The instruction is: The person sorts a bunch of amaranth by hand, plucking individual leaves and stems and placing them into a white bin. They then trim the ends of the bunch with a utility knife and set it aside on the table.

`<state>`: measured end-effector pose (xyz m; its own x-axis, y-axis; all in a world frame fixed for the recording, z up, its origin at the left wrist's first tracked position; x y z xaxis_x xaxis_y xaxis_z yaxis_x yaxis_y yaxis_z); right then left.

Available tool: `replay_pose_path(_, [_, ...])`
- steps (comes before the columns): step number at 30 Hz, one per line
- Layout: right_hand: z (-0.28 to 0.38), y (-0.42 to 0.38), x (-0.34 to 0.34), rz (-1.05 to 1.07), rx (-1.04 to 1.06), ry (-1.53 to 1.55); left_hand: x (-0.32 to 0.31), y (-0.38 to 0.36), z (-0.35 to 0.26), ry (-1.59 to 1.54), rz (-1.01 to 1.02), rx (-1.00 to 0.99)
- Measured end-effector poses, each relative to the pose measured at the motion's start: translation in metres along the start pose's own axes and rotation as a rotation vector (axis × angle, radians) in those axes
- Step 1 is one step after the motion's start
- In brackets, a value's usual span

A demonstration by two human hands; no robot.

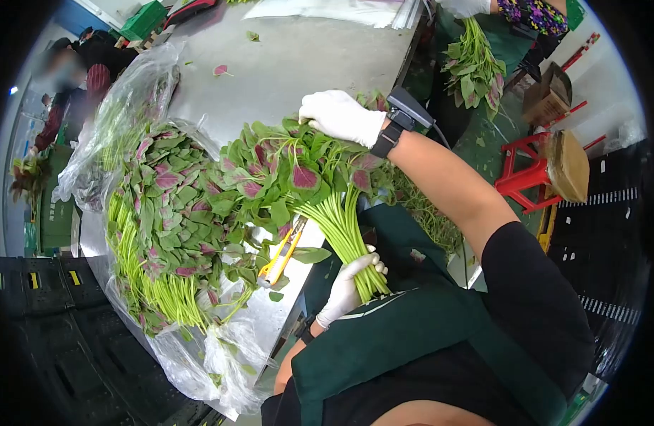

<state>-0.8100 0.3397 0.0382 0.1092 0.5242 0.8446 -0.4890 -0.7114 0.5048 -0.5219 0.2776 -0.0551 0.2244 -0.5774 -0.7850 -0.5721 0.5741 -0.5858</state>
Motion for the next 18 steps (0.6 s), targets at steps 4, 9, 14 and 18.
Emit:
replay_pose_path(4, [-0.016, -0.004, 0.009, -0.046, -0.149, -0.055, 0.0, 0.002, 0.001, -0.016, 0.031, -0.013])
replay_pose_path(9, [-0.062, -0.032, 0.057, -0.286, -0.458, -0.085, 0.003, 0.003, 0.0, -0.042, 0.041, -0.013])
replay_pose_path(14, [-0.052, -0.113, 0.1, 0.023, -0.707, 0.325, -0.002, 0.0, 0.0, -0.07, 0.043, 0.008])
replay_pose_path(18, [-0.023, -0.186, 0.094, 0.38, -0.68, -0.129, -0.003, -0.001, 0.0, -0.06, 0.036, 0.02])
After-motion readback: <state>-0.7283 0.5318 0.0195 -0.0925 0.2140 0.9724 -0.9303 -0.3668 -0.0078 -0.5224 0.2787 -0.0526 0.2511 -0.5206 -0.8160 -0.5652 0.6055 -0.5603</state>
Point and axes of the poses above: each hand's wrist, its own y-axis towards the middle knuckle, its own x-axis out of the back of the hand, z = x × y, the point moved 6 cm from there along y, towards the middle knuckle, and after that the axes turned 10 degrees about x, right-handed, at the moved point
